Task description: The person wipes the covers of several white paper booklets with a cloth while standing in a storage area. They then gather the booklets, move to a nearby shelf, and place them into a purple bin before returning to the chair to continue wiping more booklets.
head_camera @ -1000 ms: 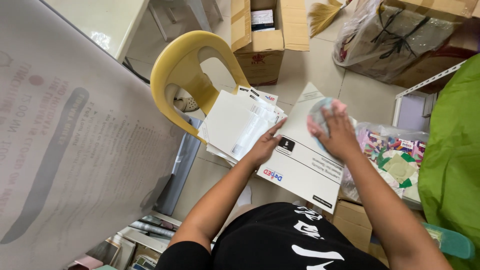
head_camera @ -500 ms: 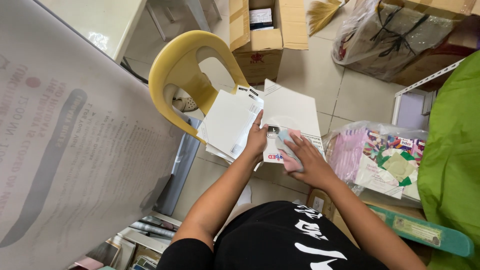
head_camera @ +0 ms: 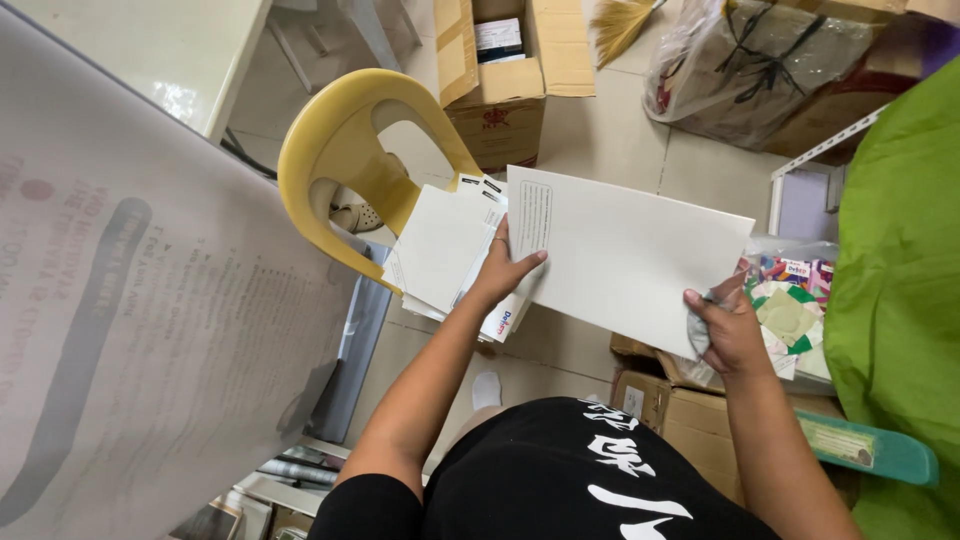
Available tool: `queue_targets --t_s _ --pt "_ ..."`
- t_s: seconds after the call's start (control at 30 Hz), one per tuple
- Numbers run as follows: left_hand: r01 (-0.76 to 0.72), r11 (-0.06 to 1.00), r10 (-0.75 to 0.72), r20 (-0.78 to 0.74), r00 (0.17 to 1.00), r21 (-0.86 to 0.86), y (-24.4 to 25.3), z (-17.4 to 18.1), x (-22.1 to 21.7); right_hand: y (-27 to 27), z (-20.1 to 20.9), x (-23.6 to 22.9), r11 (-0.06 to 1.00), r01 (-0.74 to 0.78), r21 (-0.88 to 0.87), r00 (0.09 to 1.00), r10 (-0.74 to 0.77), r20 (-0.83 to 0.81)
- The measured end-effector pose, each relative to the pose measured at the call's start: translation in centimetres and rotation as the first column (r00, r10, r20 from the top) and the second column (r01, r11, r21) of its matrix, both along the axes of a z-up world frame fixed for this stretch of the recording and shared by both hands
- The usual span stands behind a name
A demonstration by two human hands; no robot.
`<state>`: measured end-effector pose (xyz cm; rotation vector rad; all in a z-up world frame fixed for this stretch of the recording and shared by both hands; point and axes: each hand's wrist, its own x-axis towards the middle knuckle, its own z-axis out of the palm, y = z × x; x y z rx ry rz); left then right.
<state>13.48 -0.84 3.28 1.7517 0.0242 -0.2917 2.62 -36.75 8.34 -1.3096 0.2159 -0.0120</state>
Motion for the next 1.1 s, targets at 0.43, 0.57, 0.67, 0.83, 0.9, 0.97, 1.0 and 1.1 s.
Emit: queue_targets --t_s 0.43,0.57,0.67,0.83,0.9,0.97,1.0,1.1 --pt "0.054 0.807 -0.196 -0.179 0.964 -0.588 -1.3 6.3 -1.4 -3.6 1.9 -0.4 0.812 0.506 0.293 0.859 -0.443 -0.256" --pt "0.018 0.786 -0.132 -0.139 0.982 -0.618 -2.7 4.3 -2.3 -4.1 0.2 0.0 0.839 0.543 -0.038 0.804 -0.507 0.310" --pt "-0.006 0.772 -0.085 -0.112 0.990 -0.635 -4.2 3.6 -2.7 -0.2 0.8 0.8 0.674 0.425 -0.604 0.878 -0.145 0.457" --pt "0.094 0.762 -0.104 0.023 0.994 -0.640 -5.3 6.3 -3.8 9.7 7.6 0.8 0.084 -0.319 -0.944 0.892 0.363 -0.270" --pt "0.095 0.746 -0.117 0.011 0.993 -0.660 -5.1 6.1 -4.0 9.0 8.3 2.1 0.077 -0.331 -0.940 0.910 0.290 -0.297" --pt "0.095 0.730 -0.133 -0.004 0.991 -0.676 -5.0 6.0 -4.2 8.6 8.9 3.7 0.075 -0.346 -0.935 0.921 0.215 -0.324" --pt "0.106 0.736 -0.149 -0.008 0.989 -0.669 -5.2 5.9 -4.5 8.5 9.3 4.6 0.102 -0.308 -0.946 0.945 0.150 -0.291" --pt "0.135 0.764 -0.155 0.023 0.988 -0.632 -5.5 7.0 -4.9 10.3 8.5 5.9 0.095 -0.206 -0.974 0.970 0.153 -0.190"
